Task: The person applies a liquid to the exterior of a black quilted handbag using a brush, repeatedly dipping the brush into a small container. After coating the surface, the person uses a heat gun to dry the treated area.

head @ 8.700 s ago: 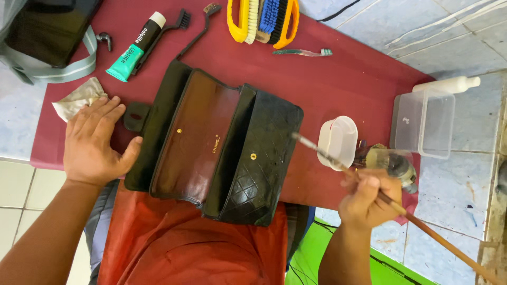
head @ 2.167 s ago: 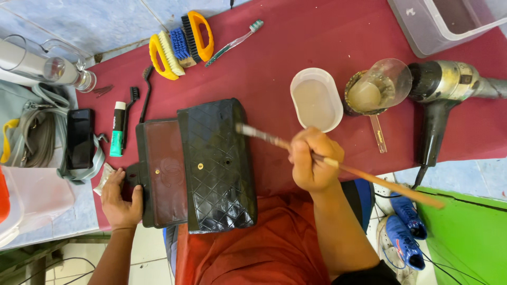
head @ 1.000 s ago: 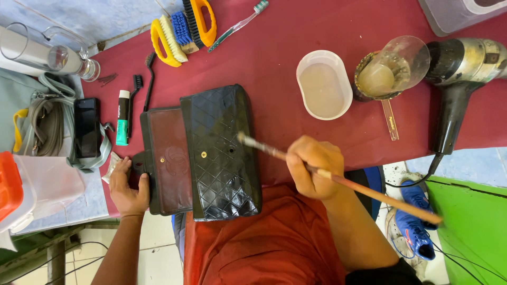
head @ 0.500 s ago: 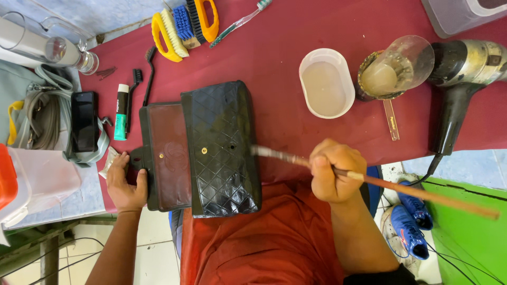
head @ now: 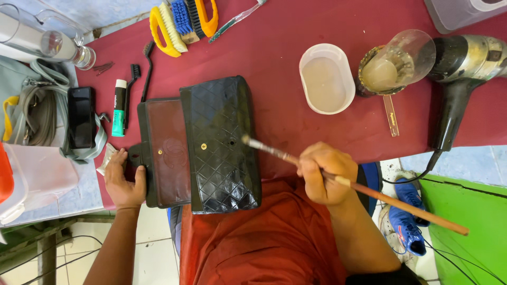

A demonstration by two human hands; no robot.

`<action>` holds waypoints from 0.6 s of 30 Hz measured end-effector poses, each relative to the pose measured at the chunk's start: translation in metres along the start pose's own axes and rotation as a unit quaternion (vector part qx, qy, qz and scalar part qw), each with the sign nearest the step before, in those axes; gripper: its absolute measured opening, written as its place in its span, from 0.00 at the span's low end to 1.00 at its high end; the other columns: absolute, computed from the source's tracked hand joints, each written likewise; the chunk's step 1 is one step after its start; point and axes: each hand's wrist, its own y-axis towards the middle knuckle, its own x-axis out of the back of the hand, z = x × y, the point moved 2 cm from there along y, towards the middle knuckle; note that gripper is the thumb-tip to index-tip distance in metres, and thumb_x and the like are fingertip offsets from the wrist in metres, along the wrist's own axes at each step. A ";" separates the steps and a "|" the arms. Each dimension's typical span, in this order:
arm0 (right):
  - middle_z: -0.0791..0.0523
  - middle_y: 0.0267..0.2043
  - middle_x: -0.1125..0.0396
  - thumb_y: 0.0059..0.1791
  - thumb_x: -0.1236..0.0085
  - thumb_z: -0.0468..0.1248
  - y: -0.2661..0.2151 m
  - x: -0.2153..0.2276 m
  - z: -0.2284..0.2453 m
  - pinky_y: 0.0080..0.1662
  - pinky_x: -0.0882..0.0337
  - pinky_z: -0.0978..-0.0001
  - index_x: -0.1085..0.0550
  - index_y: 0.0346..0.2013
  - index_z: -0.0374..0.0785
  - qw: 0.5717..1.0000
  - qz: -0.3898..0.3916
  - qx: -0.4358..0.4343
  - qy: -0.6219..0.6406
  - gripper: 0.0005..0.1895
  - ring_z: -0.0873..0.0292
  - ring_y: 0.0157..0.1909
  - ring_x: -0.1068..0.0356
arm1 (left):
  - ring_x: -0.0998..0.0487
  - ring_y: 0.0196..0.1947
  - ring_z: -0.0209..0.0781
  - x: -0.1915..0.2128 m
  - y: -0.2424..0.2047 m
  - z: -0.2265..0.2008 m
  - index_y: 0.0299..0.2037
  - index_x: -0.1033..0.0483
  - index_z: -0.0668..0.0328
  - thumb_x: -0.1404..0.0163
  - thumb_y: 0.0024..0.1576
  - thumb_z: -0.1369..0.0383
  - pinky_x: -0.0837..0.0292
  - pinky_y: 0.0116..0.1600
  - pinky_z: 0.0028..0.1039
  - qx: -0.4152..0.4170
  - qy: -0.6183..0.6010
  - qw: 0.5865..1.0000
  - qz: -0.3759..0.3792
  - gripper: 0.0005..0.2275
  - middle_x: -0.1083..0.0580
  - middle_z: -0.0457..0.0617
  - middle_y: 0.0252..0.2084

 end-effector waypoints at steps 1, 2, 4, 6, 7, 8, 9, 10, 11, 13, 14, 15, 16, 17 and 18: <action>0.55 0.14 0.37 0.49 0.48 0.24 -0.006 0.004 0.002 0.21 0.31 0.71 0.30 0.18 0.34 1.000 0.000 0.000 0.000 0.14 0.57 0.13 0.38 | 0.25 0.61 0.64 -0.001 0.001 0.001 0.56 0.23 0.68 0.44 0.58 0.63 0.36 0.68 0.47 -0.001 0.000 1.000 0.000 0.19 0.23 0.61 0.59; 0.56 0.13 0.38 0.48 0.47 0.25 -0.011 0.007 0.004 0.20 0.32 0.72 0.31 0.16 0.36 1.000 0.011 -0.011 0.020 0.15 0.57 0.12 0.40 | 0.24 0.61 0.64 -0.001 0.000 0.001 0.56 0.23 0.69 0.43 0.58 0.63 0.35 0.68 0.46 -0.001 0.002 1.000 -0.001 0.19 0.23 0.61 0.59; 0.57 0.12 0.40 0.48 0.47 0.26 -0.015 0.010 0.006 0.19 0.33 0.72 0.32 0.15 0.38 0.999 0.024 -0.023 0.041 0.16 0.58 0.11 0.42 | 0.24 0.61 0.64 -0.001 0.000 0.002 0.56 0.23 0.69 0.43 0.58 0.64 0.35 0.68 0.46 0.000 0.003 1.000 -0.001 0.19 0.23 0.61 0.59; 0.57 0.12 0.39 0.49 0.50 0.25 -0.013 0.010 0.007 0.19 0.34 0.75 0.32 0.17 0.37 1.000 0.001 0.001 0.010 0.15 0.61 0.12 0.42 | 0.24 0.60 0.66 -0.001 0.001 0.002 0.56 0.23 0.70 0.43 0.57 0.65 0.35 0.67 0.48 -0.005 0.001 1.000 0.002 0.20 0.23 0.63 0.58; 0.57 0.12 0.39 0.49 0.50 0.25 -0.011 0.009 0.005 0.19 0.34 0.75 0.32 0.17 0.37 1.000 0.001 0.000 0.010 0.15 0.61 0.12 0.42 | 0.24 0.60 0.66 0.000 -0.001 0.001 0.56 0.23 0.70 0.43 0.57 0.65 0.35 0.67 0.48 -0.005 0.001 1.000 0.003 0.20 0.23 0.63 0.58; 0.55 0.13 0.38 0.48 0.49 0.24 -0.008 0.007 0.004 0.20 0.32 0.73 0.31 0.17 0.34 1.000 -0.003 0.007 -0.004 0.14 0.58 0.13 0.39 | 0.25 0.61 0.65 0.000 -0.001 0.001 0.56 0.23 0.69 0.43 0.57 0.65 0.35 0.68 0.48 -0.004 0.003 1.000 0.003 0.20 0.23 0.62 0.59; 0.53 0.14 0.36 0.48 0.48 0.23 -0.005 0.006 0.003 0.21 0.31 0.70 0.30 0.18 0.32 1.000 -0.007 0.013 -0.018 0.13 0.56 0.14 0.36 | 0.25 0.61 0.64 0.000 -0.001 0.001 0.57 0.23 0.69 0.43 0.57 0.65 0.36 0.68 0.47 -0.004 0.005 1.000 0.002 0.20 0.24 0.61 0.59; 0.53 0.14 0.36 0.48 0.48 0.23 -0.012 0.007 0.006 0.21 0.31 0.70 0.30 0.18 0.32 1.000 -0.008 0.013 -0.018 0.13 0.56 0.14 0.36 | 0.25 0.61 0.64 0.000 0.000 0.001 0.57 0.23 0.69 0.43 0.57 0.65 0.36 0.68 0.47 -0.005 0.005 1.000 0.002 0.20 0.24 0.61 0.59; 0.54 0.13 0.38 0.47 0.47 0.24 -0.019 0.007 0.009 0.19 0.33 0.71 0.31 0.16 0.35 0.999 0.010 0.005 -0.033 0.14 0.55 0.12 0.40 | 0.25 0.61 0.64 0.000 0.000 0.001 0.56 0.23 0.69 0.43 0.57 0.65 0.35 0.68 0.47 -0.002 0.004 1.000 0.001 0.20 0.23 0.61 0.59; 0.54 0.11 0.41 0.46 0.47 0.26 -0.027 0.009 0.012 0.16 0.35 0.72 0.31 0.14 0.38 0.998 0.028 -0.004 -0.048 0.15 0.55 0.09 0.43 | 0.24 0.61 0.64 0.000 0.001 0.001 0.55 0.23 0.70 0.43 0.57 0.64 0.35 0.68 0.46 0.001 0.004 1.000 -0.002 0.19 0.23 0.62 0.59; 0.56 0.12 0.39 0.47 0.47 0.28 -0.029 0.013 0.013 0.17 0.34 0.72 0.30 0.15 0.38 1.000 0.018 -0.013 0.006 0.15 0.57 0.10 0.42 | 0.24 0.61 0.65 0.001 0.001 0.000 0.56 0.23 0.70 0.43 0.57 0.65 0.35 0.67 0.47 -0.003 0.002 1.000 0.001 0.19 0.23 0.62 0.58; 0.57 0.12 0.38 0.47 0.47 0.30 -0.032 0.016 0.014 0.17 0.33 0.72 0.30 0.15 0.37 0.998 0.008 -0.021 0.060 0.15 0.59 0.11 0.42 | 0.24 0.60 0.66 0.001 0.001 -0.001 0.56 0.23 0.71 0.43 0.57 0.65 0.35 0.67 0.47 -0.007 0.000 1.000 0.003 0.20 0.23 0.63 0.58; 0.57 0.12 0.38 0.47 0.47 0.30 -0.026 0.015 0.015 0.17 0.33 0.72 0.30 0.15 0.37 0.998 0.008 -0.023 0.059 0.15 0.59 0.11 0.42 | 0.24 0.60 0.66 0.001 0.000 0.000 0.56 0.23 0.71 0.43 0.57 0.65 0.35 0.67 0.47 -0.007 -0.001 1.000 0.005 0.20 0.23 0.63 0.58; 0.55 0.14 0.38 0.48 0.46 0.29 -0.020 0.014 0.017 0.18 0.33 0.71 0.29 0.17 0.35 1.000 0.001 -0.011 0.020 0.13 0.58 0.12 0.41 | 0.24 0.60 0.66 0.001 -0.001 0.000 0.56 0.23 0.70 0.43 0.57 0.65 0.35 0.67 0.48 -0.007 -0.001 1.000 0.005 0.19 0.23 0.63 0.58; 0.53 0.16 0.37 0.49 0.46 0.28 -0.013 0.012 0.018 0.19 0.33 0.70 0.29 0.20 0.33 1.000 -0.007 0.003 -0.019 0.12 0.57 0.13 0.40 | 0.25 0.61 0.66 0.000 0.001 0.001 0.56 0.23 0.70 0.43 0.57 0.66 0.35 0.67 0.48 -0.008 -0.001 1.000 0.004 0.19 0.23 0.63 0.58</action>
